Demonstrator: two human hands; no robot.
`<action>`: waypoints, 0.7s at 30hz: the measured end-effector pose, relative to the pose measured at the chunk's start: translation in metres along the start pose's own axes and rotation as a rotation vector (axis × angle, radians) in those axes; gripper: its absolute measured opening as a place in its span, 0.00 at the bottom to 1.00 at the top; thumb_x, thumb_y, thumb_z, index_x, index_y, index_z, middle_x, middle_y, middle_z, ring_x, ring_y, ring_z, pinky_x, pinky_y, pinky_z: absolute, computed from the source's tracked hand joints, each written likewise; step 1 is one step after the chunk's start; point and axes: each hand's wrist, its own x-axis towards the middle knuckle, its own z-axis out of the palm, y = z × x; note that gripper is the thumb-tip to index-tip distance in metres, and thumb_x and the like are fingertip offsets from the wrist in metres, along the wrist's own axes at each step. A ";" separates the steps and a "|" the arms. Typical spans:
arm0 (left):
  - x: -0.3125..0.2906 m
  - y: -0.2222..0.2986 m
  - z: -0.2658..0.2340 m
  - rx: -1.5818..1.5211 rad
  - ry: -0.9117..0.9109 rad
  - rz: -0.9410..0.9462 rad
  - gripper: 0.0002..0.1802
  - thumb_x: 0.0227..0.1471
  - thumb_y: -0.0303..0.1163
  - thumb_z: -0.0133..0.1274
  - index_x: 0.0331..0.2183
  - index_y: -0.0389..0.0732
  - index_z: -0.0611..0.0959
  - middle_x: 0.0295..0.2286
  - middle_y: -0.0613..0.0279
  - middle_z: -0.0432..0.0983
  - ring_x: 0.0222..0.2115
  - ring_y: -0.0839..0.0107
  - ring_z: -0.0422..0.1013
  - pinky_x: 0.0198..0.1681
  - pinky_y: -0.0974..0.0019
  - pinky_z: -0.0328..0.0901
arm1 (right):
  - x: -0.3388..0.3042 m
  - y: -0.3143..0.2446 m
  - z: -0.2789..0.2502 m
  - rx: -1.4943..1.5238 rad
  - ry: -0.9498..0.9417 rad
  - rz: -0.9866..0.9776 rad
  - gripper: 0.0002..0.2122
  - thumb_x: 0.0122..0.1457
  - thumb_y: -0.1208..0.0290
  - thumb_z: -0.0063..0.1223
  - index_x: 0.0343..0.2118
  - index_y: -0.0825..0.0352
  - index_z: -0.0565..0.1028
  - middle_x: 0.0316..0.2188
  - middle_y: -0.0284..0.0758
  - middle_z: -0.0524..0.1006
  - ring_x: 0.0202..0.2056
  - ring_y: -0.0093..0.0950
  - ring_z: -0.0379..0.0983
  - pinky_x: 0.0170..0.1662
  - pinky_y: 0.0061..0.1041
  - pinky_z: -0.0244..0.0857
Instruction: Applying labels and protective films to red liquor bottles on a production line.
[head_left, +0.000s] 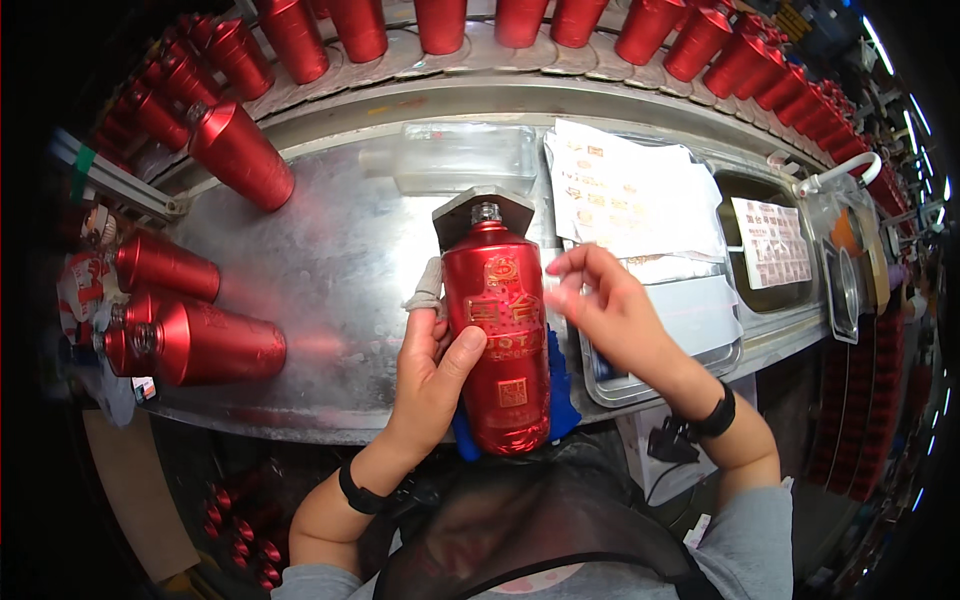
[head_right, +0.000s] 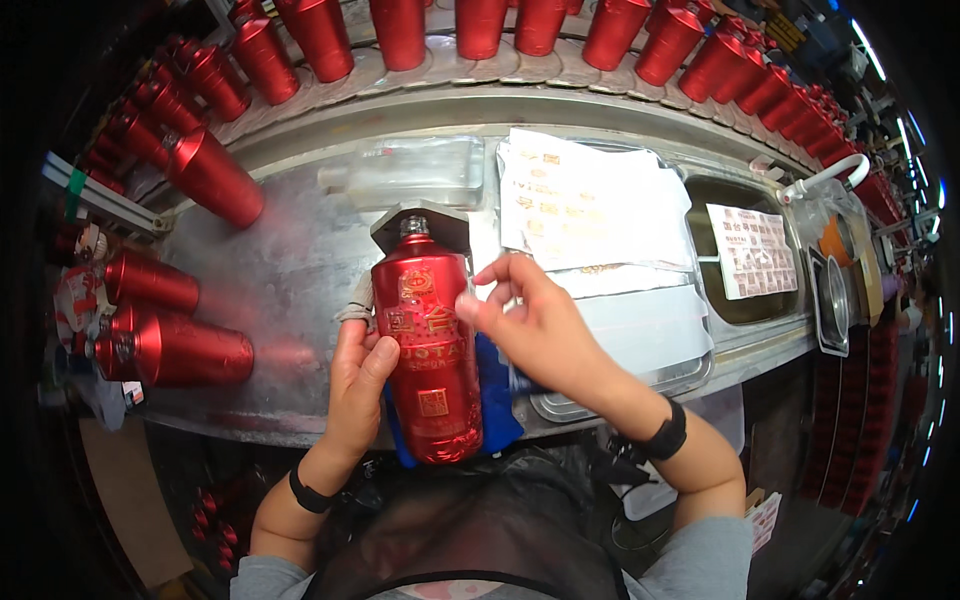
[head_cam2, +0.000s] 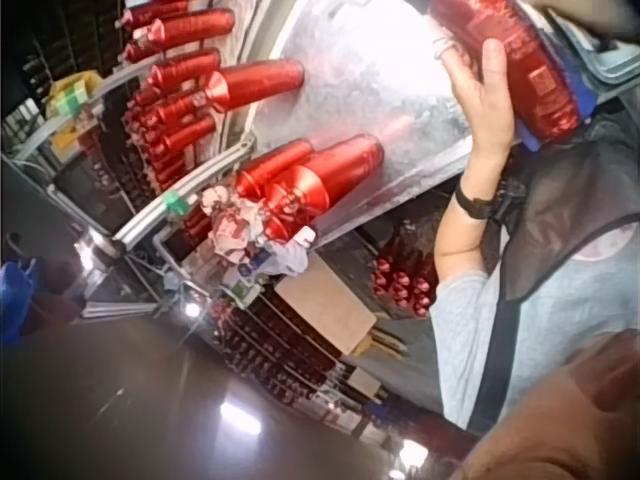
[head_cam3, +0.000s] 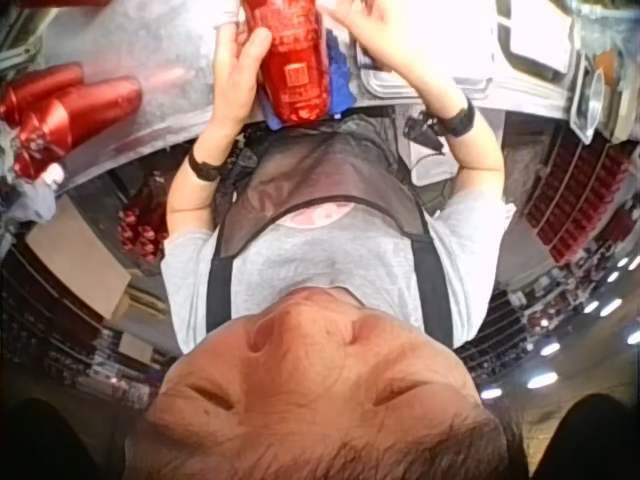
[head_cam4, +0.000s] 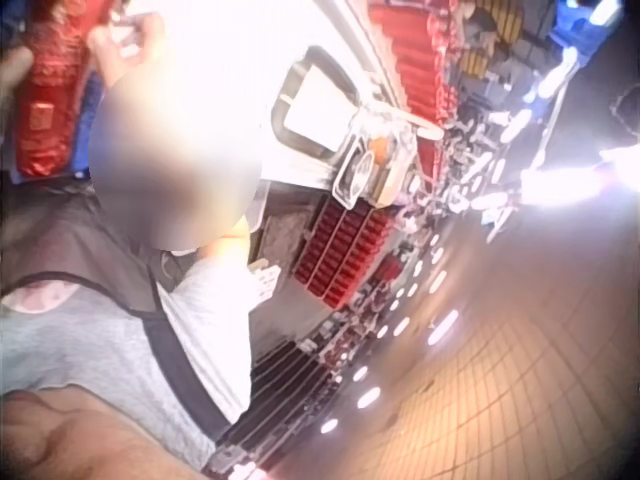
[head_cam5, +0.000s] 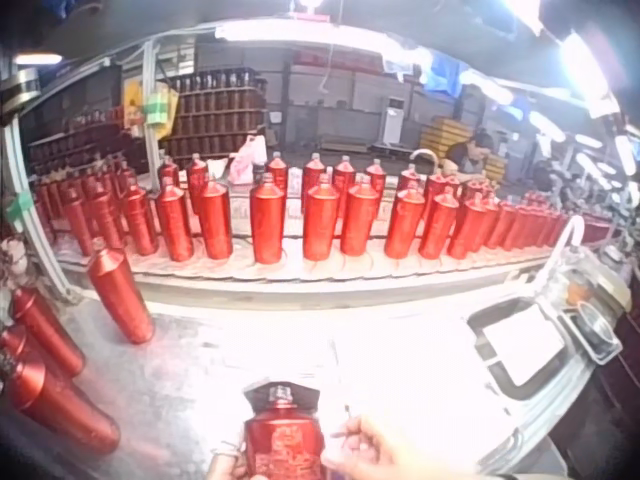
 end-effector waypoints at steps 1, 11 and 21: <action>-0.001 -0.001 -0.001 0.001 0.000 -0.007 0.43 0.60 0.35 0.53 0.66 0.35 0.48 0.54 0.51 0.67 0.52 0.68 0.68 0.57 0.63 0.61 | -0.009 0.003 0.004 0.001 -0.035 0.045 0.20 0.57 0.62 0.64 0.46 0.66 0.69 0.25 0.25 0.71 0.23 0.10 0.62 0.25 0.14 0.56; -0.002 0.000 -0.006 0.072 -0.024 -0.007 0.46 0.59 0.33 0.54 0.67 0.36 0.45 0.57 0.49 0.62 0.56 0.65 0.64 0.60 0.62 0.58 | -0.016 0.011 0.011 0.083 -0.093 0.076 0.29 0.52 0.63 0.69 0.51 0.66 0.63 0.26 0.25 0.69 0.21 0.09 0.61 0.24 0.13 0.56; -0.001 0.007 -0.008 0.087 -0.062 -0.044 0.46 0.57 0.33 0.56 0.66 0.34 0.47 0.57 0.48 0.63 0.56 0.64 0.64 0.60 0.60 0.58 | 0.015 -0.017 0.019 0.086 0.054 0.013 0.20 0.55 0.67 0.65 0.46 0.66 0.68 0.26 0.24 0.68 0.21 0.09 0.61 0.25 0.11 0.57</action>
